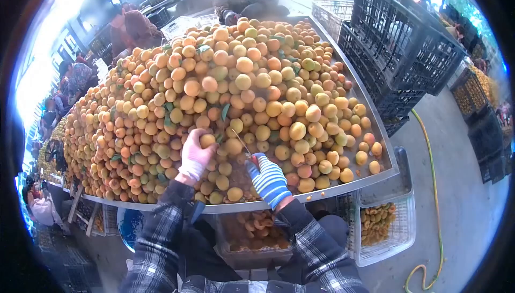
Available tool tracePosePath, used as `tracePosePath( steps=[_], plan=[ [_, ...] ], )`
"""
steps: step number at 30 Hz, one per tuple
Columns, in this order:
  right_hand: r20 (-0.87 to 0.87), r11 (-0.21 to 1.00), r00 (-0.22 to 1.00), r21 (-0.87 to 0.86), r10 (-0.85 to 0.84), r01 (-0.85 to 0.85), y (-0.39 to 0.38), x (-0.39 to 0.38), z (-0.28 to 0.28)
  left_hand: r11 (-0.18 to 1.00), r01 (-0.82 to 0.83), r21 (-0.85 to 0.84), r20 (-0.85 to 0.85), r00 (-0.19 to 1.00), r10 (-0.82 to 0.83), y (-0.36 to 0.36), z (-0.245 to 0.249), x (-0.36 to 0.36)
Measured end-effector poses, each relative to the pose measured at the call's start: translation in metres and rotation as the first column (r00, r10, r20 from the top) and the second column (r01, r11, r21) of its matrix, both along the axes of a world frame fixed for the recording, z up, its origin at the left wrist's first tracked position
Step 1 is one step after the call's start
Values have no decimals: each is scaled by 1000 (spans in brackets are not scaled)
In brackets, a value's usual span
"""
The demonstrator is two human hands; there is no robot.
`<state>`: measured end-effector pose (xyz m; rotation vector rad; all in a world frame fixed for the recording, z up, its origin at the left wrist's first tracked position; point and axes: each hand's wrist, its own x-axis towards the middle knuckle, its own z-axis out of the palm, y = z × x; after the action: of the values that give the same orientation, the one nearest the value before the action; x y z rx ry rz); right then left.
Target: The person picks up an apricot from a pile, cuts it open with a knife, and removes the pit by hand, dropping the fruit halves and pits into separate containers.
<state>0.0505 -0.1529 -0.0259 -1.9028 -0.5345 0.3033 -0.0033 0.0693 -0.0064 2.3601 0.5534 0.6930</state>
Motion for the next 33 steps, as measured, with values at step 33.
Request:
tracePosePath(
  steps=[33],
  plan=[
    [193, 990, 973, 47, 124, -135, 4, -19, 15, -11, 440, -898, 436, 887, -151, -85, 2, -48]
  ],
)
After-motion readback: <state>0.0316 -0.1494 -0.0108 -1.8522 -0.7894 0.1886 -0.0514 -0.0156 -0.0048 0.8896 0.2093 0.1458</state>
